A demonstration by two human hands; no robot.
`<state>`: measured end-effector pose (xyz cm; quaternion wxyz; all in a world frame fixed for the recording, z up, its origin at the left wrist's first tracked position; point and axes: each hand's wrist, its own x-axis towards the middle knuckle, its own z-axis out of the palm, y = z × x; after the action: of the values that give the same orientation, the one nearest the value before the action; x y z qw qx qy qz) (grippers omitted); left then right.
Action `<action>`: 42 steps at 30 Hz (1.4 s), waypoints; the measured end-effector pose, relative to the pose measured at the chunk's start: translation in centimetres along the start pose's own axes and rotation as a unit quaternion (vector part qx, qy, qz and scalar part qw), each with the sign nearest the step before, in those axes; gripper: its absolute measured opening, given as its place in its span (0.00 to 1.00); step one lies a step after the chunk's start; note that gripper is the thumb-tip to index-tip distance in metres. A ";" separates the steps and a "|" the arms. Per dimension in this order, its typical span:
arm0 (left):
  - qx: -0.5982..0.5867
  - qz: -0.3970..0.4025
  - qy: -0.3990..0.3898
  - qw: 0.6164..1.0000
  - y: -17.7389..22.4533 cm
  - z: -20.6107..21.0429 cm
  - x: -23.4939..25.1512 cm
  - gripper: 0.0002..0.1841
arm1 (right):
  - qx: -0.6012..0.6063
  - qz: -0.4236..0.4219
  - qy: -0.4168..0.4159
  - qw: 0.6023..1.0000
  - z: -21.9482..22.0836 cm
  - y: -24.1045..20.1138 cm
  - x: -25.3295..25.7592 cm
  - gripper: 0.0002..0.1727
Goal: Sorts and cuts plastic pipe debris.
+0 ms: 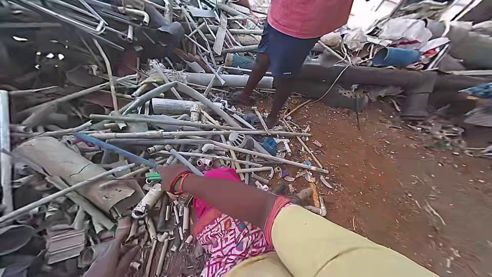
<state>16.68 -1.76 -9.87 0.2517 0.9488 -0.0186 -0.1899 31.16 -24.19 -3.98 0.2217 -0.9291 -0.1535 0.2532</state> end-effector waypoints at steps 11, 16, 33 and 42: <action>-0.057 -0.268 -0.108 0.956 -5.0 -0.4 -10.9 0.33 | 0.091 -0.051 -0.213 0.971 18.4 -13.6 26.0 0.21; -0.069 -0.287 -0.146 0.944 -7.3 -0.7 -11.5 0.32 | -0.025 0.029 -0.246 0.969 30.2 -16.5 29.6 0.27; -0.151 -0.350 -0.006 0.924 -7.5 -5.7 -6.5 0.29 | 0.142 -0.086 -0.333 0.928 11.5 -19.6 10.8 0.24; -0.641 -0.276 0.351 0.624 -1.3 -0.4 -7.6 0.27 | 0.172 -0.272 -0.276 0.906 11.7 -12.8 -3.8 0.23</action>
<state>9.66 0.55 -7.49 0.7193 0.5028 0.4605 0.1331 19.51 -10.90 -5.22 0.3874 -0.6916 -0.4093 0.4519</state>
